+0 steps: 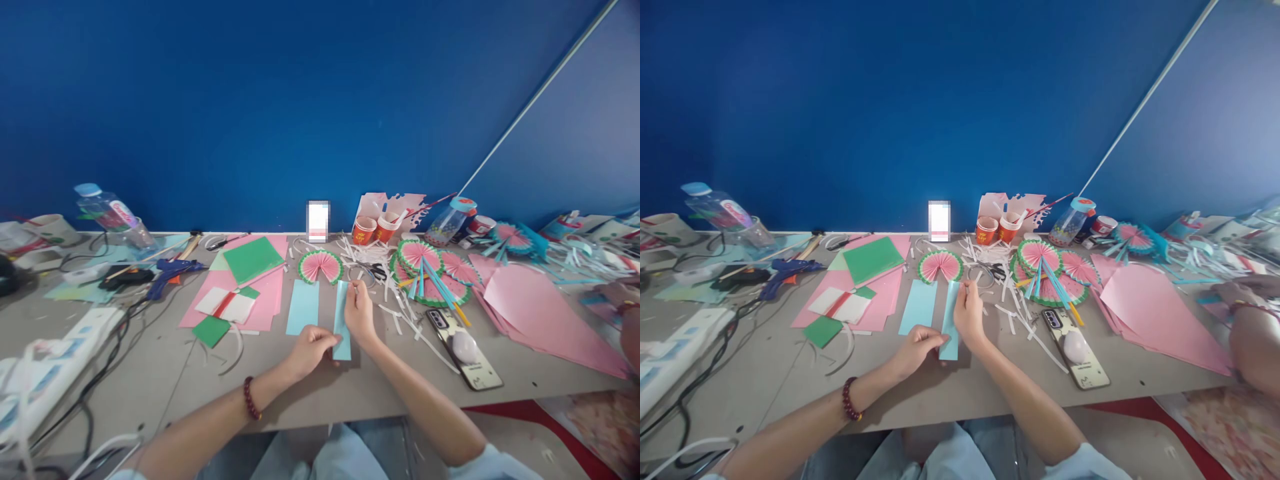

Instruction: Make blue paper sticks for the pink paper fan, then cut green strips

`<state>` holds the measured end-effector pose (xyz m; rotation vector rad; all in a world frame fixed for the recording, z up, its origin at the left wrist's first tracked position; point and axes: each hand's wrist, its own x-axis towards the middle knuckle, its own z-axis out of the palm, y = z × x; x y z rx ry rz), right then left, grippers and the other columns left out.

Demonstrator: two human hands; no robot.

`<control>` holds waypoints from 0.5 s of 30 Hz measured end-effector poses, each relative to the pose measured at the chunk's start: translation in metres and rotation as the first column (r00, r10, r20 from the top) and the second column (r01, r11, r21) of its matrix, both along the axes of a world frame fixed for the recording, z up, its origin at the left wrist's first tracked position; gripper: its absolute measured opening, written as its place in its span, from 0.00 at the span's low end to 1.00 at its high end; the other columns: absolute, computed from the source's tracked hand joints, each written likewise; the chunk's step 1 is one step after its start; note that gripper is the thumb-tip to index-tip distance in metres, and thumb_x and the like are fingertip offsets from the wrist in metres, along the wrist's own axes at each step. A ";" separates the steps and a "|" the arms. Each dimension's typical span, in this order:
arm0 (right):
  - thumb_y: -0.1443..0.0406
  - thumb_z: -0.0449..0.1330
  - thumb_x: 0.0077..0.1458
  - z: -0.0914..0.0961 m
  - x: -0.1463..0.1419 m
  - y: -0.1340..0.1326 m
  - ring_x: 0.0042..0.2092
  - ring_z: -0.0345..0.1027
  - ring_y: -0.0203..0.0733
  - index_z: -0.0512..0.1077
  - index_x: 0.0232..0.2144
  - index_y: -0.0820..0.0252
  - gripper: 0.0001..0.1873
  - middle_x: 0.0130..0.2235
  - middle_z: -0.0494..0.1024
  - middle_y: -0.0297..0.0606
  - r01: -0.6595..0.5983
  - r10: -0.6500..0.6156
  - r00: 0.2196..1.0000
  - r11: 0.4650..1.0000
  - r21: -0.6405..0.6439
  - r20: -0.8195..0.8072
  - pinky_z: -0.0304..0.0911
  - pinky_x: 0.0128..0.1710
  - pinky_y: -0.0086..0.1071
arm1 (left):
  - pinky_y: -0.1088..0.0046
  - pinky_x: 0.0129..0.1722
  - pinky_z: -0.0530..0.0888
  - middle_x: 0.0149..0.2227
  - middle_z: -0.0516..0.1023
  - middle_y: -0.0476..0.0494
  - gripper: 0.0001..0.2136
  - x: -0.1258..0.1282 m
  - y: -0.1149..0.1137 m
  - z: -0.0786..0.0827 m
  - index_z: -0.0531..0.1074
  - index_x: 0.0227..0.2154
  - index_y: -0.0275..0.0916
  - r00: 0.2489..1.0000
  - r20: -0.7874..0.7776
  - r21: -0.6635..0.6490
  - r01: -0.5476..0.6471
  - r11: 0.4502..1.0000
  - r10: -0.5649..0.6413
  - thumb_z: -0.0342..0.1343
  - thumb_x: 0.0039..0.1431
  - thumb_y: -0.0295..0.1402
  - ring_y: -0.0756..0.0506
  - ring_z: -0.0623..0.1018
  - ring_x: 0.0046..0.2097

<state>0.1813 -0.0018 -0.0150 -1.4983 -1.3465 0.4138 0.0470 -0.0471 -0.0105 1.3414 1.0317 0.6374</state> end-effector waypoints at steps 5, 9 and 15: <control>0.58 0.41 0.61 -0.002 -0.002 -0.002 0.25 0.59 0.37 0.60 0.31 0.57 0.13 0.25 0.66 0.31 -0.024 0.024 1.000 1.000 -0.011 0.017 0.55 0.28 0.29 | 0.75 0.23 0.60 0.14 0.63 0.50 0.21 -0.004 0.002 0.001 0.62 0.11 0.37 0.999 -0.035 0.124 0.016 0.992 -0.011 0.46 0.54 0.45 0.50 0.65 0.21; 0.58 0.42 0.60 -0.001 -0.002 -0.004 0.25 0.59 0.37 0.61 0.31 0.57 0.13 0.25 0.66 0.31 -0.019 0.020 0.999 0.999 -0.026 0.029 0.55 0.28 0.29 | 0.75 0.22 0.54 0.15 0.54 0.53 0.22 -0.006 0.004 0.000 0.55 0.12 0.38 0.996 -0.092 0.250 0.011 0.968 0.013 0.46 0.56 0.44 0.53 0.58 0.21; 0.58 0.42 0.60 0.001 -0.003 -0.005 0.25 0.59 0.38 0.61 0.31 0.57 0.13 0.25 0.66 0.32 -0.023 0.024 0.999 0.999 -0.025 0.048 0.55 0.27 0.30 | 0.74 0.23 0.54 0.15 0.54 0.53 0.21 -0.004 0.003 0.000 0.57 0.12 0.38 0.998 -0.062 0.235 0.014 0.972 0.001 0.45 0.56 0.44 0.52 0.57 0.21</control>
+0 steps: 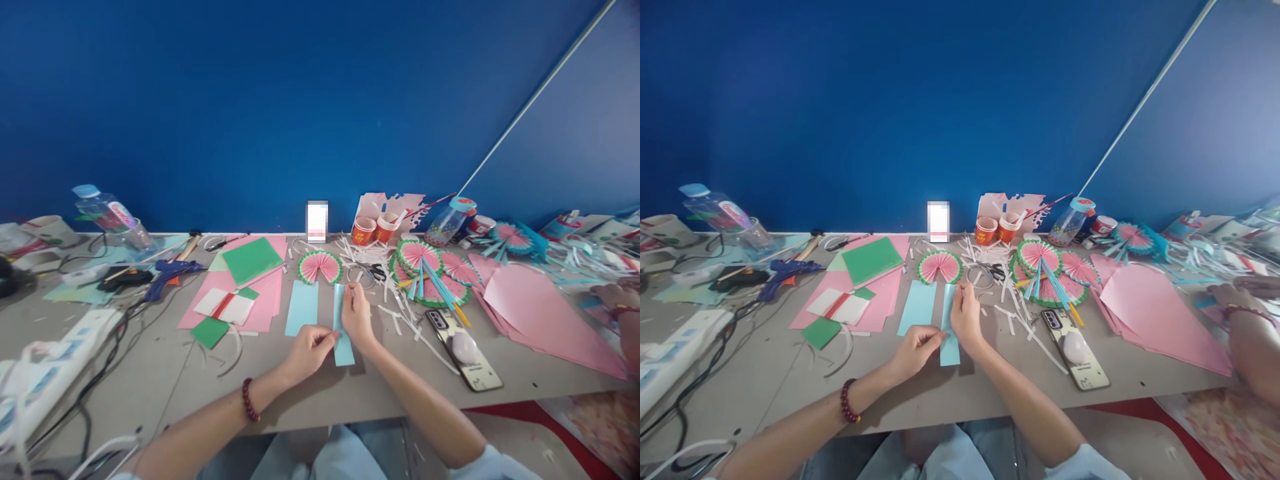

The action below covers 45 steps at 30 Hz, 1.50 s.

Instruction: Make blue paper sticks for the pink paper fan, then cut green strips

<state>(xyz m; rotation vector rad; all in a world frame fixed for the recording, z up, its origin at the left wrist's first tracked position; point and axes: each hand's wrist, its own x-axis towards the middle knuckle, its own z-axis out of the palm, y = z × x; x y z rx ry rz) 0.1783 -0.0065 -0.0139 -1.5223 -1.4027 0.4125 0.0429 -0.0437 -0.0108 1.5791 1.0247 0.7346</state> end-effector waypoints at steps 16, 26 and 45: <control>0.59 0.42 0.60 0.001 -0.005 -0.005 0.26 0.62 0.38 0.61 0.32 0.58 0.12 0.26 0.68 0.34 -0.059 0.059 0.998 0.998 0.003 0.010 0.57 0.28 0.30 | 0.75 0.24 0.58 0.16 0.60 0.51 0.18 -0.002 0.005 -0.003 0.57 0.13 0.38 0.995 0.015 0.104 -0.104 0.989 0.103 0.45 0.56 0.37 0.51 0.62 0.22; 0.59 0.42 0.60 -0.003 -0.006 -0.007 0.25 0.62 0.38 0.62 0.33 0.58 0.13 0.26 0.68 0.33 -0.068 0.068 0.998 0.998 -0.014 0.006 0.57 0.27 0.29 | 0.75 0.25 0.59 0.18 0.63 0.50 0.18 -0.005 0.012 0.002 0.61 0.14 0.37 0.994 -0.021 0.196 -0.102 0.975 0.108 0.45 0.57 0.39 0.51 0.64 0.24; 0.58 0.42 0.60 -0.002 -0.013 -0.012 0.21 0.60 0.37 0.62 0.34 0.58 0.13 0.21 0.64 0.29 -0.102 0.103 0.995 0.994 -0.031 0.016 0.55 0.23 0.28 | 0.75 0.26 0.61 0.16 0.63 0.51 0.17 -0.007 0.021 -0.002 0.61 0.14 0.38 0.978 0.126 0.076 -0.178 0.981 0.168 0.47 0.55 0.38 0.51 0.64 0.23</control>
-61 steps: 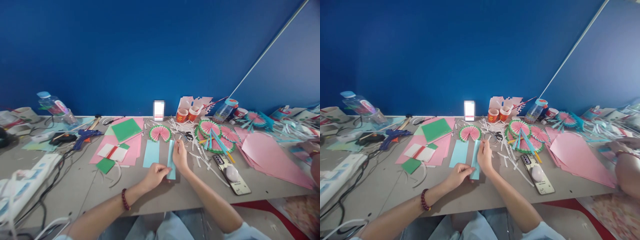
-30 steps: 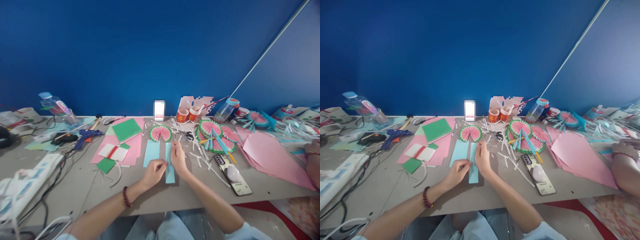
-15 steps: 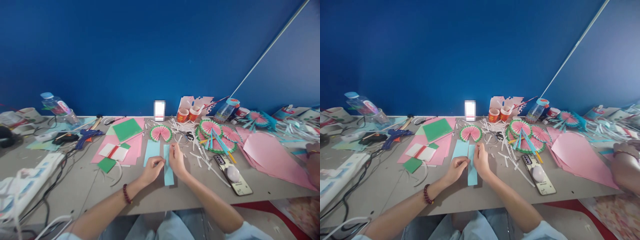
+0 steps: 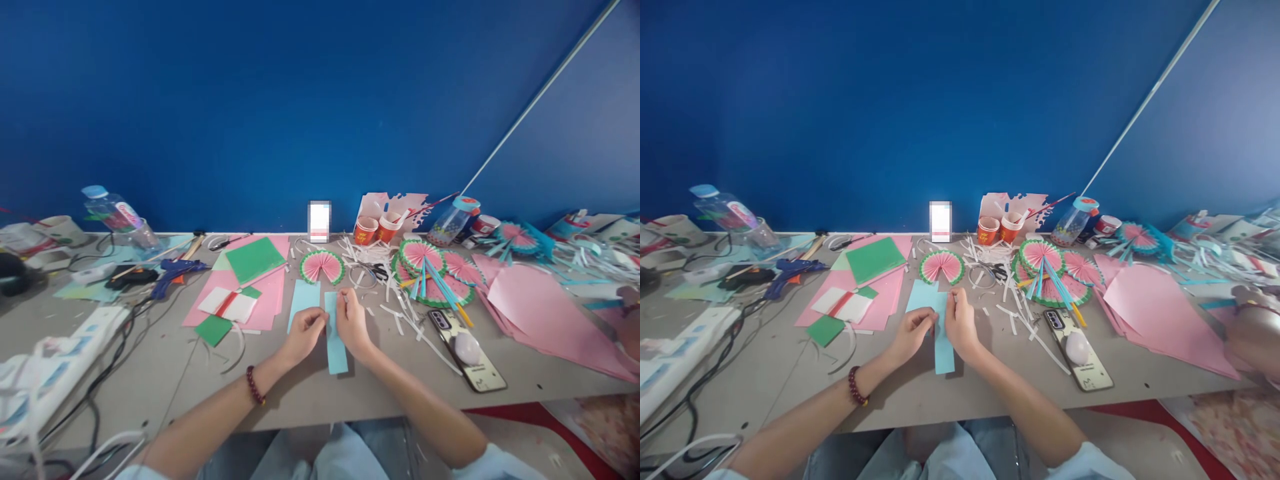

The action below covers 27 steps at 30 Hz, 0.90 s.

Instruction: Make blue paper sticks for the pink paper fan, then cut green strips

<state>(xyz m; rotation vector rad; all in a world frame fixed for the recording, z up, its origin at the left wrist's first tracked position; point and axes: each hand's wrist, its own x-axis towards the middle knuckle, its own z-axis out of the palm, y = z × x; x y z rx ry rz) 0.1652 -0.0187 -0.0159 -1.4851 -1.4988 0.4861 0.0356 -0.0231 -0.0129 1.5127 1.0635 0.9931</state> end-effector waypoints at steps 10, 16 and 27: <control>0.59 0.43 0.60 -0.005 -0.004 -0.003 0.22 0.61 0.38 0.62 0.35 0.58 0.11 0.20 0.64 0.29 -0.040 0.040 0.999 0.999 -0.026 -0.006 0.55 0.24 0.28 | 0.75 0.25 0.59 0.16 0.61 0.52 0.19 -0.003 0.003 -0.002 0.59 0.14 0.38 0.998 -0.048 0.052 -0.035 0.998 0.037 0.46 0.57 0.41 0.52 0.63 0.22; 0.58 0.43 0.60 -0.004 -0.002 0.000 0.23 0.61 0.38 0.62 0.34 0.58 0.13 0.22 0.65 0.30 -0.021 0.020 1.000 0.999 -0.027 -0.021 0.55 0.24 0.29 | 0.75 0.26 0.61 0.18 0.63 0.52 0.20 -0.002 0.003 -0.005 0.60 0.17 0.38 0.999 -0.045 0.055 -0.024 0.998 0.027 0.43 0.61 0.43 0.51 0.65 0.23; 0.54 0.45 0.59 -0.003 0.010 0.006 0.20 0.56 0.33 0.60 0.30 0.56 0.14 0.19 0.60 0.26 0.005 -0.016 0.967 0.999 -0.044 -0.255 0.52 0.22 0.28 | 0.76 0.24 0.57 0.18 0.60 0.54 0.18 0.001 0.003 -0.003 0.65 0.18 0.36 0.997 0.052 -0.142 0.070 0.987 -0.063 0.52 0.53 0.46 0.53 0.60 0.23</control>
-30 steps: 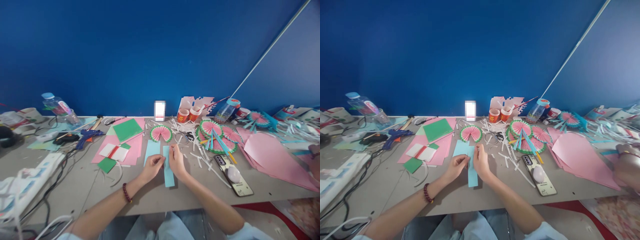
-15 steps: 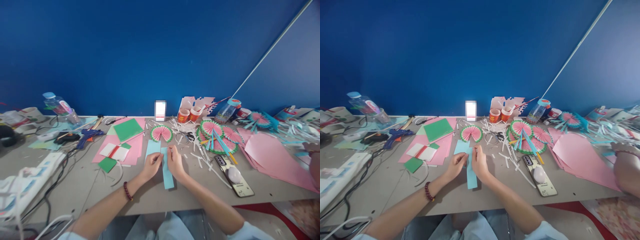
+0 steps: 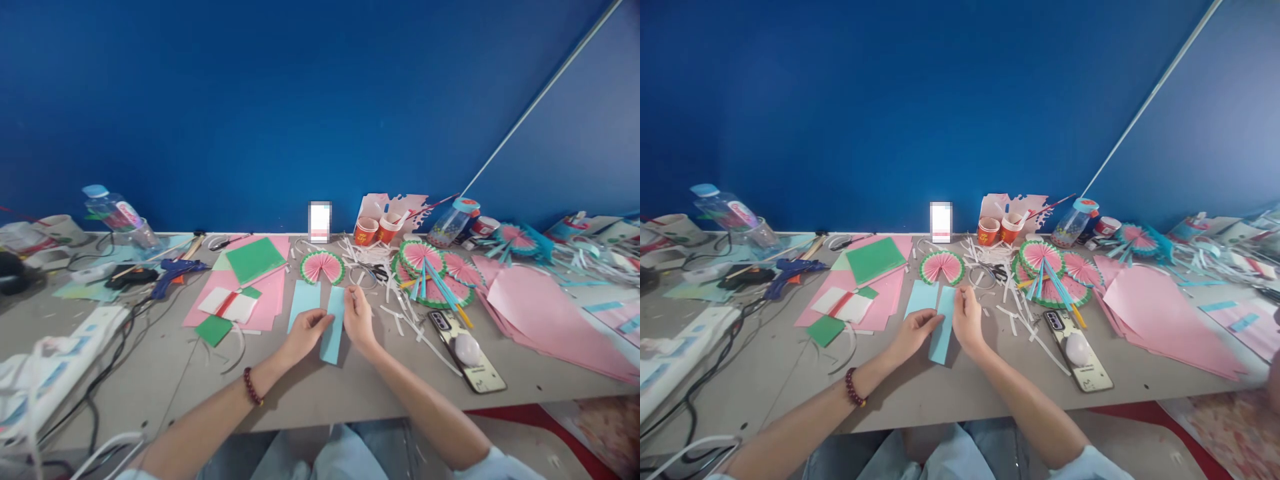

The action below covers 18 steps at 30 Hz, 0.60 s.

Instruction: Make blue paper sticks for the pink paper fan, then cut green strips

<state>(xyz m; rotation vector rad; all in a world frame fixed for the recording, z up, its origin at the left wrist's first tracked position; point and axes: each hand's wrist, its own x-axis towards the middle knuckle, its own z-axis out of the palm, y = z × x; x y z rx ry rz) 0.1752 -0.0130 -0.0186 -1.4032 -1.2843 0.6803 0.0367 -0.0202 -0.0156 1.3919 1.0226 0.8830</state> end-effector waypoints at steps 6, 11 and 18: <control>0.47 0.52 0.53 0.005 0.008 0.007 0.17 0.58 0.33 0.61 0.28 0.56 0.19 0.18 0.64 0.26 -0.181 0.135 0.913 0.980 -0.087 -0.386 0.55 0.16 0.27 | 0.75 0.26 0.60 0.23 0.70 0.50 0.17 -0.005 0.004 0.008 0.73 0.25 0.35 0.995 -0.015 -0.036 -0.094 0.995 0.094 0.54 0.51 0.46 0.50 0.65 0.26; 0.48 0.60 0.46 0.006 0.010 0.010 0.21 0.62 0.34 0.67 0.28 0.59 0.20 0.21 0.67 0.29 -0.390 0.286 0.847 0.907 -0.159 -0.448 0.59 0.19 0.28 | 0.76 0.26 0.62 0.24 0.72 0.49 0.17 -0.007 0.006 0.006 0.73 0.25 0.35 0.997 -0.041 -0.083 -0.072 0.994 0.069 0.53 0.51 0.47 0.50 0.67 0.26; 0.54 0.65 0.41 0.004 0.019 0.014 0.20 0.60 0.31 0.70 0.25 0.62 0.17 0.20 0.69 0.30 -0.470 0.369 0.846 0.857 -0.211 -0.386 0.55 0.19 0.26 | 0.76 0.26 0.62 0.23 0.72 0.49 0.16 -0.013 0.011 0.008 0.74 0.25 0.36 0.990 -0.144 -0.035 -0.002 0.999 -0.003 0.54 0.52 0.45 0.50 0.68 0.26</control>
